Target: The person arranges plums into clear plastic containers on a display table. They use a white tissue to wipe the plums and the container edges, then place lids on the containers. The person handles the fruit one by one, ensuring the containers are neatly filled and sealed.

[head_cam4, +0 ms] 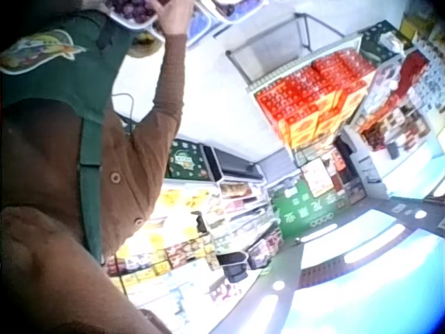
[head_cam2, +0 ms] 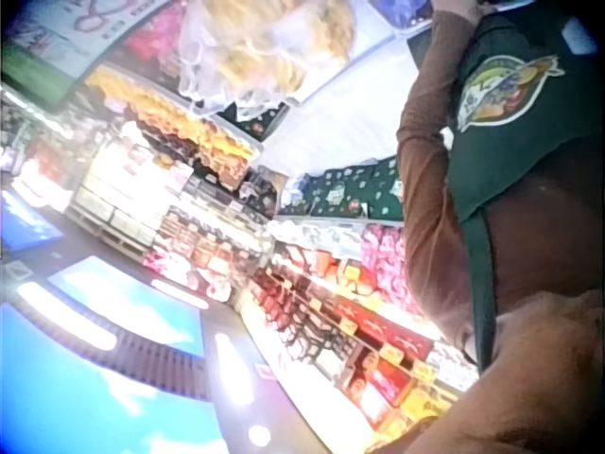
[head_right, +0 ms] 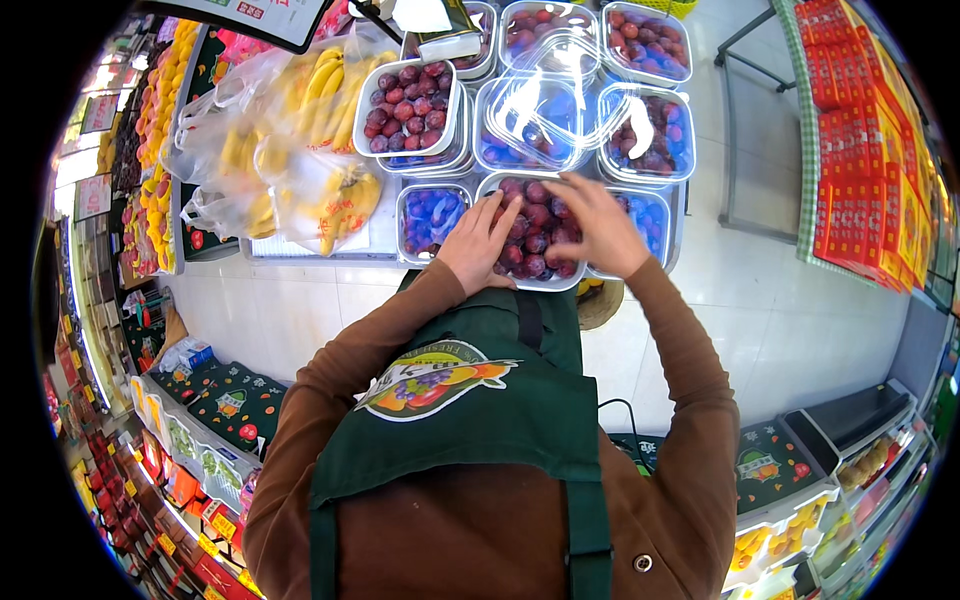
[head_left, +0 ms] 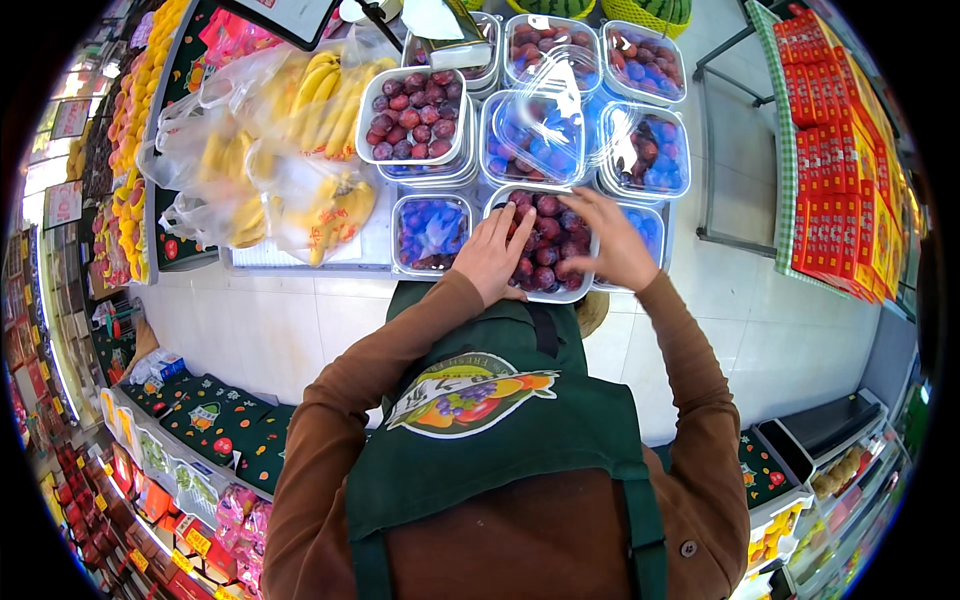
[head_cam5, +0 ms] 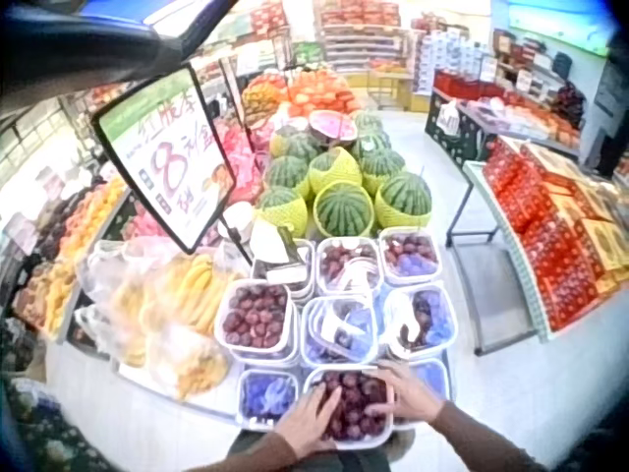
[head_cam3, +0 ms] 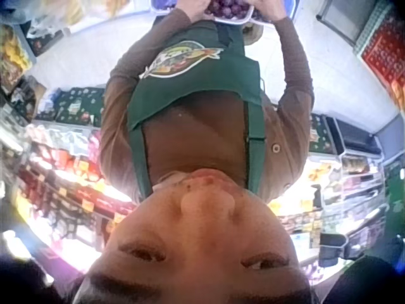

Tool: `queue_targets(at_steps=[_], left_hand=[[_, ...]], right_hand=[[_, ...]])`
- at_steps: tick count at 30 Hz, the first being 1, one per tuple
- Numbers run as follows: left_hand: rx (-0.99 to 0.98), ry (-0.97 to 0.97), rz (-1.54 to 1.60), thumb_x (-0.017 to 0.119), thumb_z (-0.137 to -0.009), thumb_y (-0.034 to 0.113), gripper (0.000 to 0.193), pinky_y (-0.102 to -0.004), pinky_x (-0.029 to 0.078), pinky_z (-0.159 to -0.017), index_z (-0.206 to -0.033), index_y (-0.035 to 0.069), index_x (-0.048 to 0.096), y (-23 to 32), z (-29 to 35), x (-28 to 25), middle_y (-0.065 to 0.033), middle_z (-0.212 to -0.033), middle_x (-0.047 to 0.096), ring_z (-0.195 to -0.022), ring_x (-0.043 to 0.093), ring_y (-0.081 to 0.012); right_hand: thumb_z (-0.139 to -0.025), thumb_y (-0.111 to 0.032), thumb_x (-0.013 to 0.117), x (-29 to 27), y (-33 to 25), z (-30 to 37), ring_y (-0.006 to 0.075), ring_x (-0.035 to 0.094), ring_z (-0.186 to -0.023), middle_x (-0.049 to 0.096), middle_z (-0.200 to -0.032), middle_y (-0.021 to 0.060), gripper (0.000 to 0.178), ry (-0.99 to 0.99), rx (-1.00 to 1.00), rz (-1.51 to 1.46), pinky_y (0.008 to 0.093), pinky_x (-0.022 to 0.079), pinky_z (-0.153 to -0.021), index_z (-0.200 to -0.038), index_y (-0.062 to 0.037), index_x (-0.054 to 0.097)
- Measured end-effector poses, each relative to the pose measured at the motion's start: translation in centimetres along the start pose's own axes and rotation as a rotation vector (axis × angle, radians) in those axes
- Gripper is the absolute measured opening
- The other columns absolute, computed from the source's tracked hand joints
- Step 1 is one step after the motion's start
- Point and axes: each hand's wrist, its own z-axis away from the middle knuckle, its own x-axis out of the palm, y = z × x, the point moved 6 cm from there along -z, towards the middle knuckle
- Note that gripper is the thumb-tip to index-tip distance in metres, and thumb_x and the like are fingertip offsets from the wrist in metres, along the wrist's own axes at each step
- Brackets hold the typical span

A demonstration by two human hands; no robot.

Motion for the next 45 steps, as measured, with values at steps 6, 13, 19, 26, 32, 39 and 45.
queue_targets(at_steps=[6, 13, 19, 26, 32, 39, 45], left_hand=[[0.024, -0.081, -0.129, 0.088, -0.053, 0.04, 0.12, -0.0414, 0.038, -0.1, -0.145, -0.004, 0.025, -0.1, -1.9, 0.2, -0.0206, -0.127, 0.045, -0.118, 0.045, -0.0355], [0.139, -0.088, -0.263, 0.087, -0.045, 0.04, 0.118, -0.0383, 0.039, -0.091, -0.138, -0.008, 0.035, -0.5, -2.7, 0.9, -0.0161, -0.111, 0.047, -0.106, 0.046, -0.0293], [0.176, -0.04, -0.159, 0.082, -0.051, 0.044, 0.105, -0.0404, 0.039, -0.09, -0.133, -0.007, 0.041, -0.8, -2.6, 0.8, -0.0194, -0.114, 0.048, -0.106, 0.047, -0.0314], [0.26, 0.03, -0.141, 0.079, -0.057, 0.043, 0.1, -0.0418, 0.038, -0.092, -0.134, -0.007, 0.04, -0.7, -2.0, 0.9, -0.023, -0.12, 0.048, -0.108, 0.049, -0.0325], [0.235, -0.04, -0.079, 0.077, -0.06, 0.041, 0.096, -0.0421, 0.039, -0.092, -0.135, -0.005, 0.039, -1.0, -1.8, 1.2, -0.0254, -0.125, 0.045, -0.11, 0.048, -0.0355], [0.201, 0.034, 0.023, 0.075, -0.064, 0.031, 0.086, -0.0479, 0.042, -0.095, -0.136, 0.0, 0.038, -0.8, -1.7, 1.3, -0.0273, -0.127, 0.041, -0.111, 0.049, -0.0422], [0.122, 0.014, 0.106, 0.075, -0.064, 0.031, 0.085, -0.0481, 0.045, -0.093, -0.134, 0.0, 0.038, -1.1, -1.9, 1.4, -0.0289, -0.127, 0.04, -0.111, 0.05, -0.0443]], right_hand=[[-0.048, -0.019, 0.089, 3.6, -0.9, 0.5, 0.0361, 0.042, -0.124, 0.04, -0.14, 0.0158, 0.116, -0.133, 0.035, 0.32, 0.0438, 0.041, -0.104, -0.148, -0.016, 0.029], [-0.046, -0.013, 0.086, 3.6, -1.4, 0.3, 0.0395, 0.042, -0.122, 0.037, -0.14, 0.017, 0.115, -0.061, 0.012, 0.308, 0.0438, 0.042, -0.104, -0.147, -0.0167, 0.03], [-0.046, -0.015, 0.086, 3.6, -0.5, -0.1, 0.0394, 0.04, -0.124, 0.036, -0.141, 0.0172, 0.115, -0.153, 0.02, 0.26, 0.044, 0.04, -0.106, -0.147, -0.0177, 0.03], [-0.048, -0.018, 0.087, 3.4, -0.3, -0.9, 0.0384, 0.039, -0.126, 0.039, -0.139, 0.0159, 0.108, -0.18, -0.049, 0.169, 0.0442, 0.039, -0.107, -0.144, -0.0152, 0.036], [-0.054, -0.017, 0.086, 3.1, 0.1, -1.6, 0.0379, 0.041, -0.123, 0.043, -0.131, 0.0154, 0.094, -0.202, 0.051, 0.032, 0.044, 0.041, -0.104, -0.137, -0.0115, 0.044], [-0.056, -0.025, 0.083, 4.3, 0.1, -1.9, 0.0389, 0.044, -0.117, 0.045, -0.123, 0.0176, 0.083, -0.06, 0.028, 0.139, 0.0446, 0.042, -0.099, -0.129, -0.0068, 0.048], [-0.059, -0.029, 0.082, 4.3, 0.5, -1.6, 0.0381, 0.047, -0.115, 0.047, -0.118, 0.0169, 0.074, -0.052, 0.197, 0.018, 0.045, 0.047, -0.092, -0.121, -0.0044, 0.049]])
